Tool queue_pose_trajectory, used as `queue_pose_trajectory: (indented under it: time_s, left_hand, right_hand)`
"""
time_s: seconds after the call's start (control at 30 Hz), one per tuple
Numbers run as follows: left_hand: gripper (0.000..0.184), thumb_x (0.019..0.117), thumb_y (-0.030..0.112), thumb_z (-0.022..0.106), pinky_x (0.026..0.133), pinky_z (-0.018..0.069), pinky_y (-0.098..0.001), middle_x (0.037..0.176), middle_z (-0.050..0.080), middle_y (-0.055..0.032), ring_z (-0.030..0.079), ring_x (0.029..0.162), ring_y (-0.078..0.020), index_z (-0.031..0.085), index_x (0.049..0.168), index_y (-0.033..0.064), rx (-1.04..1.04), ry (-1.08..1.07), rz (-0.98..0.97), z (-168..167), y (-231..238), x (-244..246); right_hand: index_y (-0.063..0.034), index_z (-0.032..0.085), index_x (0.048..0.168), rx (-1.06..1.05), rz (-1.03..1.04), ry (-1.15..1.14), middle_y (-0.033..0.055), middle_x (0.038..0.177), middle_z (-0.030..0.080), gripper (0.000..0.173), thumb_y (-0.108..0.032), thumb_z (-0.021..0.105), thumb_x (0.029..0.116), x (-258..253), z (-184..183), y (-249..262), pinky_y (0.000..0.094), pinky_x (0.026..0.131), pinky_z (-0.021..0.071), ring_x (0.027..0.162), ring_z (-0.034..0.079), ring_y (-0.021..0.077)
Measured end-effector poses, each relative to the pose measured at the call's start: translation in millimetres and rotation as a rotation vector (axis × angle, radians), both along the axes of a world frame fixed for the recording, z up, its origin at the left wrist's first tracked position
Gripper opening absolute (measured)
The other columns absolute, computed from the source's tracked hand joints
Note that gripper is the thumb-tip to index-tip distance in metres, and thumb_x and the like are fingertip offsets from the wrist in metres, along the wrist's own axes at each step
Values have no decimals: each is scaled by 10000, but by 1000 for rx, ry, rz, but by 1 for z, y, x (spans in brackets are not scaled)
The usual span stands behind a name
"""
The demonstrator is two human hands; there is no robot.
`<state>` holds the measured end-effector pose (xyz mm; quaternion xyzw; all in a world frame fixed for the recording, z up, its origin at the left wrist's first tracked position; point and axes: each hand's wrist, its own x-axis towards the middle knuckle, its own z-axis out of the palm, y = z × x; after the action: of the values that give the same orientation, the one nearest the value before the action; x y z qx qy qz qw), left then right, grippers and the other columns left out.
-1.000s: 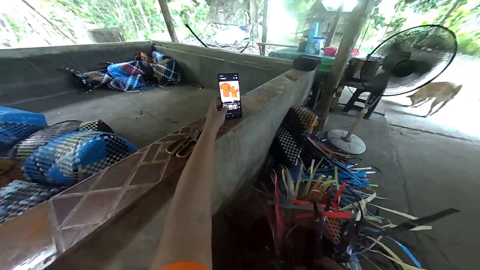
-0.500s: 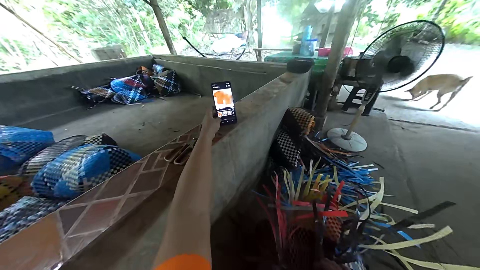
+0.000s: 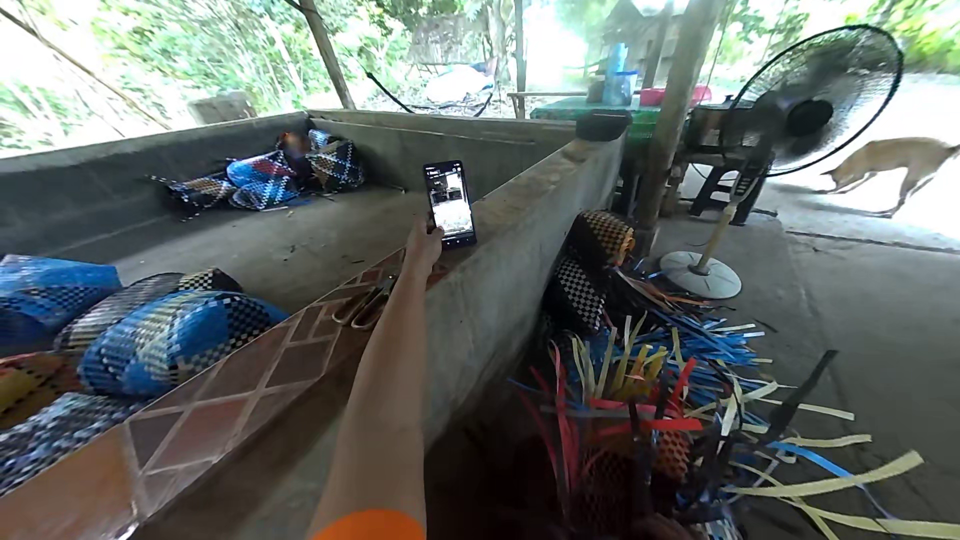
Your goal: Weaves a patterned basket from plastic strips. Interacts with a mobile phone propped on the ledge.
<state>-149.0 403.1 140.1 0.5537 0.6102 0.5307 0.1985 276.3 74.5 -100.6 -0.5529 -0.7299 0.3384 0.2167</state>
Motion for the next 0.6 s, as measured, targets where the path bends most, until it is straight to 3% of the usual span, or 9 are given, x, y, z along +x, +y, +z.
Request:
queue_pose_trajectory:
  time_s: [0.37, 0.47, 0.6]
  left_hand:
    - [511, 1064, 145, 503, 1121, 437, -537, 1469, 530, -234, 537, 1353, -338, 380, 1551, 55, -25, 22, 10, 3, -3, 2]
    - [601, 1043, 149, 541, 1113, 451, -519, 1492, 506, -229, 541, 1347, -333, 307, 1591, 70, 2, -2, 30, 3, -4, 2]
    - [692, 1032, 194, 593, 1088, 467, -511, 1518, 433, -281, 503, 1352, -398, 243, 1616, 68, 122, 4, 154, 9, -22, 5]
  right_hand:
    - [-6, 760, 1110, 15, 2, 12, 213, 1117, 729, 223, -132, 627, 983, 0, 0, -1, 701, 1006, 400, 1099, 657, 441]
    - [-4, 761, 1103, 9, 0, 18, 218, 1107, 727, 213, -118, 629, 979, 0, 2, -1, 703, 1003, 400, 1088, 662, 440]
    - [3, 759, 1106, 18, 3, 17, 229, 1107, 727, 213, -110, 635, 974, 2, 1, -1, 719, 997, 397, 1090, 662, 454]
